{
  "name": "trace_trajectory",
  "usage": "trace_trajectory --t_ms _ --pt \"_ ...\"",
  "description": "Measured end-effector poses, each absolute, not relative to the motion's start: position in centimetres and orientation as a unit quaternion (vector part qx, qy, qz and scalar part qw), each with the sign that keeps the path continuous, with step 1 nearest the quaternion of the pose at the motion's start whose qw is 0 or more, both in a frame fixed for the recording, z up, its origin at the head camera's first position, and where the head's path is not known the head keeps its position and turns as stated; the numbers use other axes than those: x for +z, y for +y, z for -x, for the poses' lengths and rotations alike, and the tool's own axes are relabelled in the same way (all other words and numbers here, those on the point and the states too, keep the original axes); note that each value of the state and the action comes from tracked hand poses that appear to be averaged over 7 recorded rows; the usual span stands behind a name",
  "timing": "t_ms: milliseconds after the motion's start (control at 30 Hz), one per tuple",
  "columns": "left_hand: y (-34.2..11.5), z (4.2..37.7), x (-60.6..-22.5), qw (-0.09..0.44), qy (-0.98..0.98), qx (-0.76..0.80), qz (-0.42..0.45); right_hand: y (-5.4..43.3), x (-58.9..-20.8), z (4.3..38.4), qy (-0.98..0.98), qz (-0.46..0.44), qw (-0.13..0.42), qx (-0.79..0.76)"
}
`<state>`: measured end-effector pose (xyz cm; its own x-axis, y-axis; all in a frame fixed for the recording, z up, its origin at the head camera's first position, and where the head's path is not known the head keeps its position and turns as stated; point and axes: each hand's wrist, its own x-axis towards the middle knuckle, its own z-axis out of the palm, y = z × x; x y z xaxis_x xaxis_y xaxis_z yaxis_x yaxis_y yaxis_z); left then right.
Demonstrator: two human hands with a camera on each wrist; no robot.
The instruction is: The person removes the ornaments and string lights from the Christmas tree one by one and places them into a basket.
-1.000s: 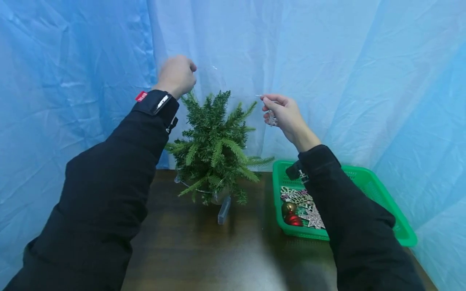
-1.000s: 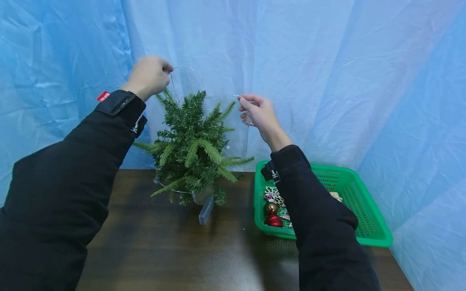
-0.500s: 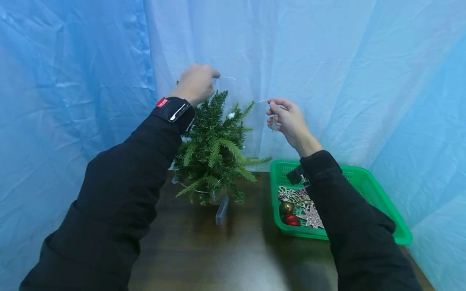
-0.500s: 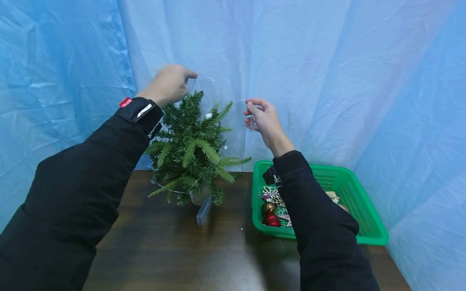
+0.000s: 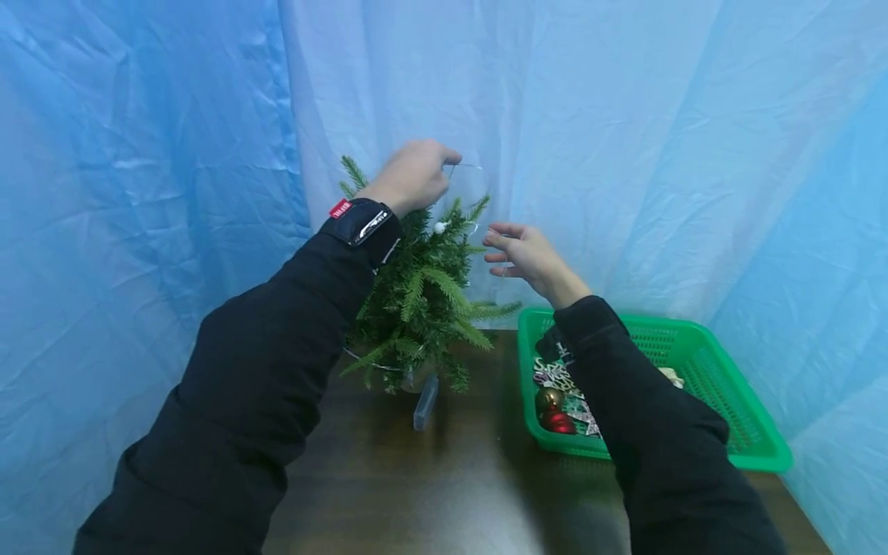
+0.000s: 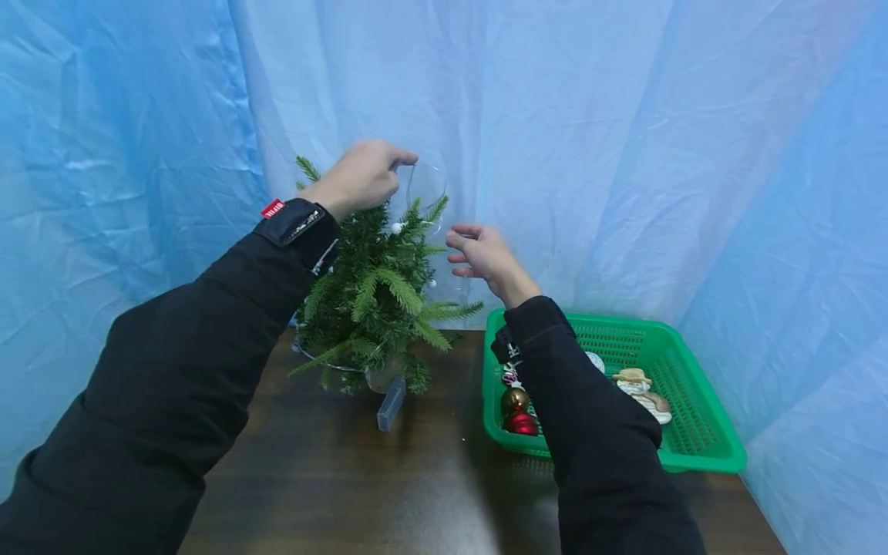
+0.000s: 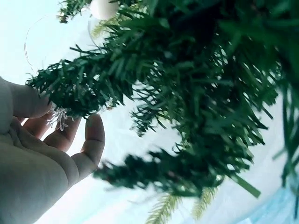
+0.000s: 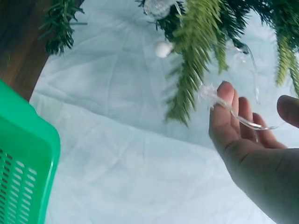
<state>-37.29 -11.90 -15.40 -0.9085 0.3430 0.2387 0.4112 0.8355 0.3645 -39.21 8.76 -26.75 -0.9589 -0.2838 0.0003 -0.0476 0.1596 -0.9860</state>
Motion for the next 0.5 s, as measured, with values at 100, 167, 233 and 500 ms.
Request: trace_trajectory --t_ms 100,167,233,500 --pt "-11.4 37.1 -15.4 0.084 -0.954 -0.21 0.199 8.3 -27.1 39.5 0.745 0.11 0.107 -0.649" --pt "-11.0 36.9 -15.5 0.105 -0.953 -0.188 0.212 8.1 -27.3 39.6 0.738 0.108 0.111 -0.657" --pt "-10.5 36.7 -15.7 0.136 -0.953 -0.149 0.227 7.9 -27.4 39.6 0.725 0.107 0.112 -0.671" --pt "-8.0 36.2 -17.1 0.208 -0.937 -0.044 0.276 7.7 -27.6 39.8 0.622 0.11 0.109 -0.768"
